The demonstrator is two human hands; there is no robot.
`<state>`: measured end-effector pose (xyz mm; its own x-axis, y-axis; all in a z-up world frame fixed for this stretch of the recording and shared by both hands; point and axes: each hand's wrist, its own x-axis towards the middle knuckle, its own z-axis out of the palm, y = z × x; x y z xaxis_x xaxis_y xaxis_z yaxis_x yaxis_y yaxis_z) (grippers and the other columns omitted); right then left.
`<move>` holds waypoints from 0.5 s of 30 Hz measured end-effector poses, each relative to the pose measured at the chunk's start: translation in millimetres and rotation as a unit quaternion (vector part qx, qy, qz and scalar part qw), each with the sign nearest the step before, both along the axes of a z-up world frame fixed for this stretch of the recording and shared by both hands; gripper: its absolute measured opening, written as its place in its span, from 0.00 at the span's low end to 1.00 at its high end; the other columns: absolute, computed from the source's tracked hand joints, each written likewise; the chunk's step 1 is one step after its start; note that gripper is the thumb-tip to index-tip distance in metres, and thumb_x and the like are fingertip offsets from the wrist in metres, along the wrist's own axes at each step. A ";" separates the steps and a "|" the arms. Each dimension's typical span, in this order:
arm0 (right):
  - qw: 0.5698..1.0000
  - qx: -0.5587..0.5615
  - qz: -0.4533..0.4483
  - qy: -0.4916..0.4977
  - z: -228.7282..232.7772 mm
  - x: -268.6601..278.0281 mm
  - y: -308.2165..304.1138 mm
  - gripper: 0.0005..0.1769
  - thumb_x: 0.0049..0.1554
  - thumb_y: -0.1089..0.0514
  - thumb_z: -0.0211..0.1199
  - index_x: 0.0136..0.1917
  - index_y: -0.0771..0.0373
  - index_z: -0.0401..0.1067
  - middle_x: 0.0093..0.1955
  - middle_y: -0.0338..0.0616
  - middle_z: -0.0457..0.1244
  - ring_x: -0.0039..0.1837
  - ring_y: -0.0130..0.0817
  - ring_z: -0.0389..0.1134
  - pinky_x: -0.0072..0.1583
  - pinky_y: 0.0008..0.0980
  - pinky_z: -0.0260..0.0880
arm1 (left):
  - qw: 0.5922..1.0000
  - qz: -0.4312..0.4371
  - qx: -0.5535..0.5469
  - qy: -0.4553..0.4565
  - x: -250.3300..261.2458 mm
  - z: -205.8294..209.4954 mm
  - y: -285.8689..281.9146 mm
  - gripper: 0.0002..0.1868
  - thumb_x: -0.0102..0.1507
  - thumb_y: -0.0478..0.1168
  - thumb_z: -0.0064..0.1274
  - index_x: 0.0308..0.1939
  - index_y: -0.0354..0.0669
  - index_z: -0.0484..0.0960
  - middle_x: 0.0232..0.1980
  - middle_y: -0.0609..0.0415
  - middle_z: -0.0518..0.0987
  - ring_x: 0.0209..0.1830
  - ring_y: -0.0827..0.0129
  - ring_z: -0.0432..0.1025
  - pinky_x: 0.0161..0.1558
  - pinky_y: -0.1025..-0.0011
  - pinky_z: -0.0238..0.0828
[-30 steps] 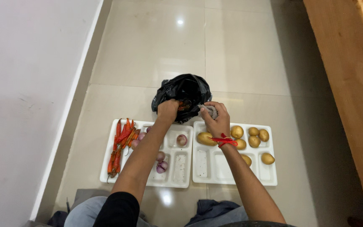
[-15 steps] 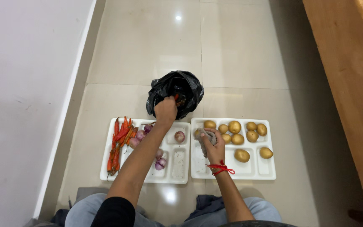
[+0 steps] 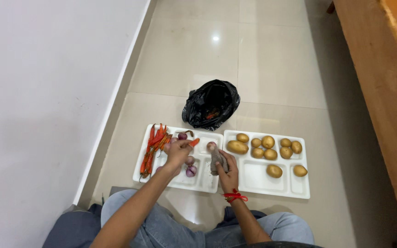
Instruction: The person peels onions by hand while sitting on the floor, occasionally placing the peels into a black plastic bag.
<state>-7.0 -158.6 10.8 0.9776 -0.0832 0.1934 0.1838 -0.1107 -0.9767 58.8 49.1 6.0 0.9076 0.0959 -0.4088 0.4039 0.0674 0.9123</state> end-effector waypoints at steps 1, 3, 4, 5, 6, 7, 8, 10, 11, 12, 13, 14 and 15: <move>0.999 -0.031 0.006 -0.021 2.4 -6.2 7.9 0.24 0.58 0.67 0.61 0.68 0.63 0.72 0.63 0.48 0.62 0.63 0.38 0.66 0.62 0.31 0.69 | 1.000 0.005 -0.008 0.003 -11.7 -3.2 3.0 0.14 0.63 0.31 0.52 0.52 0.34 0.83 0.36 0.59 0.78 0.31 0.77 0.70 0.32 0.76 0.67; 0.996 -0.078 0.016 -0.050 5.0 -16.4 20.0 0.24 0.57 0.68 0.61 0.67 0.61 0.72 0.63 0.48 0.61 0.61 0.38 0.68 0.59 0.31 0.72 | 1.000 0.006 -0.026 0.011 -30.3 -10.7 -2.7 0.15 0.62 0.29 0.51 0.53 0.36 0.81 0.35 0.55 0.80 0.32 0.74 0.72 0.33 0.76 0.69; 0.993 -0.096 0.021 -0.059 5.1 -20.6 24.3 0.24 0.57 0.68 0.61 0.67 0.60 0.72 0.63 0.48 0.61 0.59 0.38 0.69 0.56 0.31 0.73 | 1.000 -0.009 -0.017 -0.002 -36.2 -14.3 -7.7 0.13 0.63 0.30 0.52 0.51 0.34 0.82 0.36 0.55 0.80 0.32 0.75 0.72 0.34 0.75 0.68; 0.991 -0.113 0.027 -0.067 4.6 -22.4 26.2 0.24 0.57 0.69 0.61 0.67 0.60 0.72 0.63 0.48 0.60 0.57 0.37 0.70 0.54 0.32 0.75 | 1.000 -0.023 -0.009 -0.016 -40.0 -17.2 -12.4 0.12 0.64 0.31 0.52 0.50 0.32 0.84 0.36 0.55 0.80 0.32 0.76 0.72 0.34 0.75 0.68; 0.986 -0.143 0.033 -0.073 3.5 -22.7 26.2 0.24 0.56 0.69 0.62 0.66 0.59 0.73 0.64 0.48 0.61 0.55 0.37 0.71 0.52 0.33 0.74 | 0.999 -0.038 0.000 -0.027 -43.1 -19.6 -17.6 0.11 0.64 0.31 0.52 0.48 0.30 0.85 0.36 0.55 0.80 0.33 0.76 0.72 0.34 0.75 0.67; 0.981 -0.173 0.039 -0.079 2.0 -20.4 26.2 0.24 0.56 0.69 0.63 0.65 0.59 0.73 0.64 0.48 0.61 0.53 0.37 0.71 0.50 0.34 0.74 | 0.998 -0.040 0.019 -0.037 -44.0 -21.0 -23.8 0.11 0.64 0.32 0.53 0.48 0.30 0.85 0.36 0.54 0.81 0.32 0.75 0.72 0.34 0.74 0.68; 0.975 -0.201 0.045 -0.085 0.7 -17.7 27.0 0.23 0.55 0.69 0.64 0.65 0.59 0.73 0.65 0.48 0.62 0.50 0.37 0.72 0.48 0.35 0.74 | 0.997 -0.041 0.040 -0.048 -43.8 -21.0 -28.2 0.11 0.63 0.32 0.53 0.47 0.30 0.85 0.36 0.52 0.82 0.32 0.74 0.73 0.35 0.74 0.69; 0.990 -0.141 0.010 0.006 -0.3 -11.8 24.9 0.24 0.56 0.70 0.61 0.65 0.58 0.73 0.62 0.46 0.61 0.46 0.37 0.72 0.46 0.34 0.75 | 0.995 -0.039 0.071 -0.060 -42.3 -17.9 -32.8 0.10 0.63 0.32 0.54 0.46 0.30 0.85 0.36 0.51 0.84 0.33 0.72 0.74 0.37 0.73 0.70; 0.993 -0.110 -0.007 0.050 -0.3 -8.4 24.4 0.24 0.57 0.70 0.60 0.65 0.58 0.74 0.60 0.46 0.61 0.44 0.37 0.72 0.44 0.34 0.76 | 0.994 -0.035 0.082 -0.062 -40.4 -15.7 -33.4 0.10 0.63 0.33 0.54 0.46 0.31 0.85 0.37 0.51 0.85 0.34 0.72 0.76 0.38 0.73 0.71; 0.992 -0.120 -0.003 0.027 -0.7 -7.2 25.5 0.24 0.56 0.71 0.60 0.65 0.58 0.73 0.60 0.45 0.61 0.45 0.36 0.73 0.44 0.33 0.76 | 0.993 -0.030 0.092 -0.062 -39.7 -14.3 -33.2 0.10 0.64 0.34 0.54 0.45 0.32 0.85 0.38 0.51 0.85 0.36 0.73 0.77 0.40 0.73 0.71; 0.991 -0.131 0.001 0.004 -1.0 -6.3 26.6 0.24 0.56 0.71 0.60 0.65 0.58 0.73 0.60 0.45 0.61 0.46 0.35 0.73 0.44 0.32 0.76 | 0.993 -0.028 0.099 -0.054 -37.4 -13.7 -33.5 0.10 0.64 0.34 0.53 0.47 0.33 0.84 0.39 0.51 0.85 0.37 0.72 0.76 0.40 0.72 0.71; 0.990 -0.140 0.007 -0.020 -1.1 -4.7 28.3 0.25 0.56 0.71 0.60 0.65 0.58 0.73 0.59 0.45 0.62 0.47 0.34 0.73 0.44 0.31 0.76 | 0.993 -0.024 0.106 -0.046 -34.1 -13.9 -33.5 0.11 0.64 0.35 0.52 0.48 0.34 0.84 0.41 0.51 0.84 0.38 0.71 0.76 0.41 0.72 0.71; 0.986 -0.158 0.020 -0.050 -0.9 -3.9 30.5 0.26 0.54 0.71 0.60 0.65 0.59 0.73 0.60 0.46 0.61 0.48 0.35 0.72 0.46 0.31 0.75 | 0.993 -0.020 0.113 -0.038 -32.3 -15.3 -32.6 0.11 0.65 0.35 0.51 0.49 0.35 0.83 0.42 0.51 0.83 0.38 0.70 0.75 0.42 0.71 0.71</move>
<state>-10.9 -128.1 9.9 0.9534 0.0354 0.2997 0.2887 -0.3966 -0.8714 26.5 16.5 -9.3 0.9402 0.1404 -0.3104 0.3307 -0.1573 0.9305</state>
